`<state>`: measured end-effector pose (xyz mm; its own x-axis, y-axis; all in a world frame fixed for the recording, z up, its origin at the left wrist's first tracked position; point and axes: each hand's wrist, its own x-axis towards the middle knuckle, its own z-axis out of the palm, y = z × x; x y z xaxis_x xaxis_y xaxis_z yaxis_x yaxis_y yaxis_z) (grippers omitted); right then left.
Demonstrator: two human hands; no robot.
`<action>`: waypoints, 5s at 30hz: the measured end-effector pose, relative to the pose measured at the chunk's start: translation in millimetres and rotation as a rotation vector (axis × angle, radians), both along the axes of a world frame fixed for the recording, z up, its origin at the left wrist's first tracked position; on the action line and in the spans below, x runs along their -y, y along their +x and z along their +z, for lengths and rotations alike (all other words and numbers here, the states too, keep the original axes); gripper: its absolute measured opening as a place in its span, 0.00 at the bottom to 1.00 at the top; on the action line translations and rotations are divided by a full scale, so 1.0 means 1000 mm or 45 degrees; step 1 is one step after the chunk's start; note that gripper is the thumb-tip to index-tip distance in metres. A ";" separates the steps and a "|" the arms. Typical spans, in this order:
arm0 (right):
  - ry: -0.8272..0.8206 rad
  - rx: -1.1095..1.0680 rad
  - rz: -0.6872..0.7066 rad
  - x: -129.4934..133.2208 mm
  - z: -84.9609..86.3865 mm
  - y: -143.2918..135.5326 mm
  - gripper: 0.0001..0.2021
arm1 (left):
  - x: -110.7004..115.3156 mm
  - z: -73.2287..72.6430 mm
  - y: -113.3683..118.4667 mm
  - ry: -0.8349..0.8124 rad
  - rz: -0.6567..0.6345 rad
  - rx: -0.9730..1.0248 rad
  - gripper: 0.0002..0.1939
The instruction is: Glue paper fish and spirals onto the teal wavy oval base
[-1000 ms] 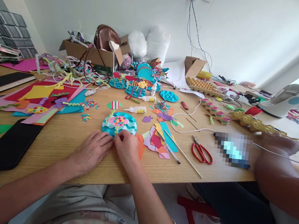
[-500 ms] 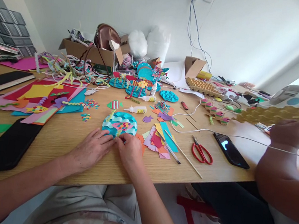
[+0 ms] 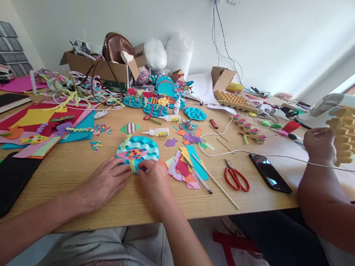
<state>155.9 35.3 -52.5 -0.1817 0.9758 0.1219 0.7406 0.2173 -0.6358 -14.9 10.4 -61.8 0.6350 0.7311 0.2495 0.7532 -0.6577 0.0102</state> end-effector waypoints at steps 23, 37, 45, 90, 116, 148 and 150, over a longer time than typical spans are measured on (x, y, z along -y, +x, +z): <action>-0.013 0.083 0.082 -0.015 -0.006 -0.015 0.05 | -0.002 -0.010 -0.003 0.060 -0.033 0.014 0.13; 0.089 0.175 0.178 0.008 0.000 0.009 0.10 | -0.003 -0.004 -0.005 0.033 -0.095 -0.007 0.15; 0.150 0.361 0.248 0.020 -0.007 0.003 0.14 | -0.004 -0.008 -0.007 0.015 -0.079 0.003 0.17; 0.076 0.740 0.313 0.015 0.004 -0.007 0.14 | -0.009 -0.003 -0.017 0.053 -0.263 0.054 0.15; 0.122 0.621 0.226 0.026 0.001 -0.004 0.15 | -0.010 -0.010 -0.018 0.061 -0.207 0.040 0.16; -0.231 0.313 0.079 -0.022 0.004 -0.011 0.08 | -0.011 0.002 -0.012 -0.021 -0.221 0.037 0.14; -0.228 0.252 0.111 -0.022 0.005 -0.010 0.08 | -0.011 0.002 -0.012 -0.009 -0.228 0.019 0.14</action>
